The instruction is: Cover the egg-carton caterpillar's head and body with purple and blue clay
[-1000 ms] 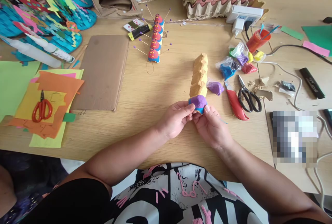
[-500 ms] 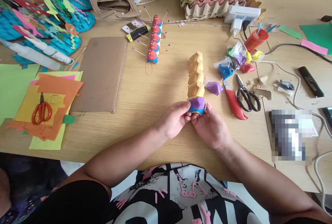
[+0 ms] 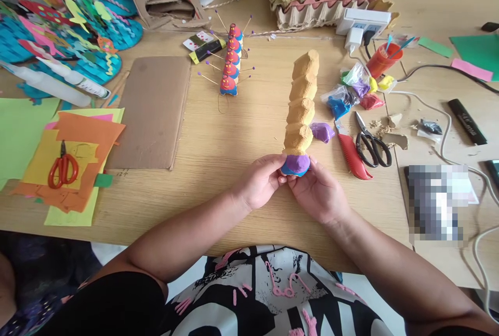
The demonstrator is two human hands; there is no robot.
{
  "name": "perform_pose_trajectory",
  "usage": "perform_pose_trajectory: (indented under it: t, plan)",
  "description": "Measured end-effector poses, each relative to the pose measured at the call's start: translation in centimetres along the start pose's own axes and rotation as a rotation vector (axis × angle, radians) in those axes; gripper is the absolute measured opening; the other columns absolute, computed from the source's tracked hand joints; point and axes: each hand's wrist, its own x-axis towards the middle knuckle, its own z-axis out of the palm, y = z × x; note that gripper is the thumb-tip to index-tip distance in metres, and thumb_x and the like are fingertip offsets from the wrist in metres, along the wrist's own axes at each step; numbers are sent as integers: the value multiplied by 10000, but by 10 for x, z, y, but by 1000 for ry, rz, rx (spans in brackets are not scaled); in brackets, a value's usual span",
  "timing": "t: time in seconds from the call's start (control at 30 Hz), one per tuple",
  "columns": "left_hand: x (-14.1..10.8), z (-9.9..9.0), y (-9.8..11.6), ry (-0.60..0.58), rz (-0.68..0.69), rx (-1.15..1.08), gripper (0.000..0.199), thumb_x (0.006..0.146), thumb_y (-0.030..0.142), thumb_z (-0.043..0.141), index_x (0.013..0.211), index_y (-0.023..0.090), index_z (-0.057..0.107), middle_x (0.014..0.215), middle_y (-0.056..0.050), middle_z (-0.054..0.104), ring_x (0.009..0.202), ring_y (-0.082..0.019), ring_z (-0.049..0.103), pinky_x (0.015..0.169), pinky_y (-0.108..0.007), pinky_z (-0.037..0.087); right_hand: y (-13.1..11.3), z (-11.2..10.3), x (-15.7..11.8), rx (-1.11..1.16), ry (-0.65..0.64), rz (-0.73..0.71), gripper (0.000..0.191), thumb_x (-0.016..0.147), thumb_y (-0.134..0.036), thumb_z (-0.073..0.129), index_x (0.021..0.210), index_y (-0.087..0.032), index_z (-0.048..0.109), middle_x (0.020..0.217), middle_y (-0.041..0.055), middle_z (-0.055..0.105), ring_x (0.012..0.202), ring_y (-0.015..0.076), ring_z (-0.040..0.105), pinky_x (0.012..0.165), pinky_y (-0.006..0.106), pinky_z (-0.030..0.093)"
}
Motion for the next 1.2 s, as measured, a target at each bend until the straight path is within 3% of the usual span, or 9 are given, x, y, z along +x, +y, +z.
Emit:
perform_pose_trajectory:
  t: [0.23, 0.47, 1.2]
  plan:
    - [0, 1, 2, 21, -6, -2, 381, 839, 502, 836, 815, 136, 732, 757, -39, 656, 712, -134, 599, 610, -265, 416, 0, 4, -1, -57, -61, -19, 217, 882, -463, 824, 883, -250, 781, 882, 3, 718, 800, 160, 620, 764, 307, 577]
    - [2, 2, 1, 34, -2, -26, 313, 852, 431, 828, 877, 125, 773, 878, -60, 722, 747, -126, 603, 632, -254, 448, -1, 3, -2, 12, -7, 9, 202, 838, -443, 865, 910, -267, 796, 962, -3, 754, 842, 154, 635, 785, 279, 592]
    - [6, 2, 4, 83, -78, -174, 338, 865, 456, 854, 791, 156, 716, 711, -8, 628, 658, -91, 573, 624, -201, 494, -1, 0, 5, -177, -67, -51, 273, 834, -470, 893, 848, -231, 763, 802, 1, 720, 779, 148, 650, 804, 315, 582]
